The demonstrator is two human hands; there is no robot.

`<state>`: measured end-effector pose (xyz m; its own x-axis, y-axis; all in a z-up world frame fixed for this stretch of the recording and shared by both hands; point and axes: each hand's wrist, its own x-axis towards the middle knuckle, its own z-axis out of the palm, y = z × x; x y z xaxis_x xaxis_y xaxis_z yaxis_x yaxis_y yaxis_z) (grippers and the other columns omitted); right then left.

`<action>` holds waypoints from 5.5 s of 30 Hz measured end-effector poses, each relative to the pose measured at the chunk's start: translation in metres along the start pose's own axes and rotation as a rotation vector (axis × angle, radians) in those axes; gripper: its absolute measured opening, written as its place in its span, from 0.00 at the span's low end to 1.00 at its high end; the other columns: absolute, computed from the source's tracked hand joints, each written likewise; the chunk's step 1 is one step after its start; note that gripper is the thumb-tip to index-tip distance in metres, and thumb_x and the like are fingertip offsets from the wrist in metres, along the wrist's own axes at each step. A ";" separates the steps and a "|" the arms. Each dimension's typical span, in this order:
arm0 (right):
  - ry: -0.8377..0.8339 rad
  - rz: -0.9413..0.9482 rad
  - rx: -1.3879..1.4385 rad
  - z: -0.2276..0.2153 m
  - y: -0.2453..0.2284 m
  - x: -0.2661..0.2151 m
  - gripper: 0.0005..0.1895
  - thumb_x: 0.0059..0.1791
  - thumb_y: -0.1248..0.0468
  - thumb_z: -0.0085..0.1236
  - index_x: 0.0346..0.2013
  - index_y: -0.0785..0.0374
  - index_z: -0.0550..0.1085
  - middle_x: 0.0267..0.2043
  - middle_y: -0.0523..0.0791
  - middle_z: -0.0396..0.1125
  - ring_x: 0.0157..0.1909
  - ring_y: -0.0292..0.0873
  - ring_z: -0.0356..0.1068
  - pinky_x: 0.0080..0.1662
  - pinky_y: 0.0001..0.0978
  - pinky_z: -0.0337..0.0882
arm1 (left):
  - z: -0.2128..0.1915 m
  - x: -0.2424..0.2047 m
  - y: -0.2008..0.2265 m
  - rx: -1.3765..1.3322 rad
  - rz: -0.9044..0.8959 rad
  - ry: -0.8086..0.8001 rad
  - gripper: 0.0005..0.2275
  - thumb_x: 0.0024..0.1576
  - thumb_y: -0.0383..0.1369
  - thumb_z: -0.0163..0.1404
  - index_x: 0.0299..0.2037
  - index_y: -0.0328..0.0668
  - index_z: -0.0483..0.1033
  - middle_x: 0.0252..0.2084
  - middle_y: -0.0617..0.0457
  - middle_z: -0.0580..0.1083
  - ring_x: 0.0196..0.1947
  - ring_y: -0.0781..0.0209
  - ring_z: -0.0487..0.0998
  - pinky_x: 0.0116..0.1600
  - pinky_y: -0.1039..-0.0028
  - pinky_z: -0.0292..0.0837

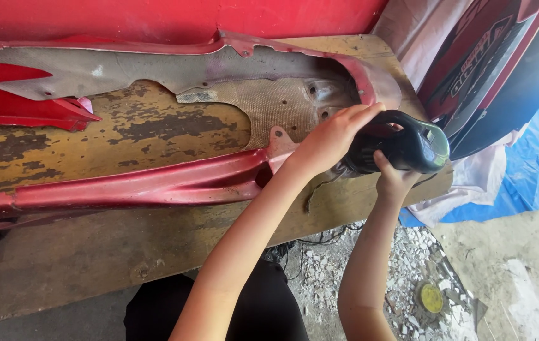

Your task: The person uses a handheld electric polisher with a buffing pad to polish a red car part resting on a wooden table. The person moves the tool back and forth across the surface of the part to smooth it.

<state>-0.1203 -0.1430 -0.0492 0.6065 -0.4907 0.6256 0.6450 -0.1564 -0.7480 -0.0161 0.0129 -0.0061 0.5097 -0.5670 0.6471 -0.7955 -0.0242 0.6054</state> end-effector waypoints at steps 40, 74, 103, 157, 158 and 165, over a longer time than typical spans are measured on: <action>-0.068 0.033 -0.020 0.021 0.011 -0.012 0.37 0.41 0.72 0.73 0.62 0.70 0.69 0.59 0.47 0.69 0.61 0.44 0.69 0.68 0.38 0.69 | -0.077 -0.037 0.031 0.103 -0.008 0.001 0.23 0.64 0.23 0.42 0.70 0.48 0.62 0.63 0.44 0.72 0.61 0.47 0.77 0.60 0.63 0.76; -0.191 0.091 -0.134 0.066 -0.031 -0.049 0.36 0.38 0.70 0.74 0.59 0.66 0.69 0.57 0.43 0.69 0.58 0.41 0.69 0.64 0.37 0.70 | -0.093 -0.057 0.047 -0.215 0.002 0.316 0.21 0.62 0.49 0.52 0.29 0.38 0.67 0.23 0.51 0.67 0.25 0.57 0.71 0.34 0.68 0.65; -0.246 -0.371 -0.391 0.162 -0.065 -0.075 0.41 0.36 0.52 0.79 0.53 0.66 0.66 0.52 0.47 0.66 0.54 0.46 0.70 0.62 0.40 0.72 | -0.144 -0.129 0.025 -0.169 0.152 0.536 0.31 0.62 0.63 0.41 0.25 0.40 0.64 0.22 0.51 0.62 0.23 0.53 0.70 0.33 0.65 0.64; -0.328 -0.358 -0.342 0.196 -0.068 -0.116 0.34 0.33 0.53 0.81 0.44 0.65 0.73 0.48 0.49 0.74 0.53 0.49 0.76 0.55 0.37 0.76 | -0.171 -0.191 0.032 0.168 0.135 0.661 0.35 0.63 0.67 0.31 0.18 0.43 0.61 0.16 0.57 0.58 0.16 0.62 0.66 0.26 0.70 0.57; -0.308 -0.344 -0.288 0.195 -0.066 -0.116 0.36 0.32 0.50 0.81 0.44 0.65 0.71 0.48 0.49 0.73 0.53 0.49 0.75 0.57 0.39 0.76 | -0.170 -0.187 0.035 0.137 0.148 0.634 0.34 0.62 0.66 0.32 0.18 0.43 0.61 0.16 0.57 0.58 0.17 0.61 0.67 0.26 0.69 0.58; -0.293 -0.349 -0.313 0.218 -0.046 -0.113 0.44 0.32 0.43 0.78 0.48 0.68 0.68 0.50 0.50 0.69 0.53 0.48 0.73 0.56 0.38 0.73 | -0.203 -0.184 0.043 0.145 0.133 0.585 0.31 0.62 0.63 0.41 0.23 0.40 0.62 0.21 0.50 0.59 0.21 0.50 0.68 0.30 0.63 0.60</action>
<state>-0.1164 0.1066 -0.0372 0.5143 -0.1119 0.8502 0.6891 -0.5363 -0.4874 -0.0775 0.2831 -0.0051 0.4658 -0.0283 0.8845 -0.8800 -0.1195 0.4596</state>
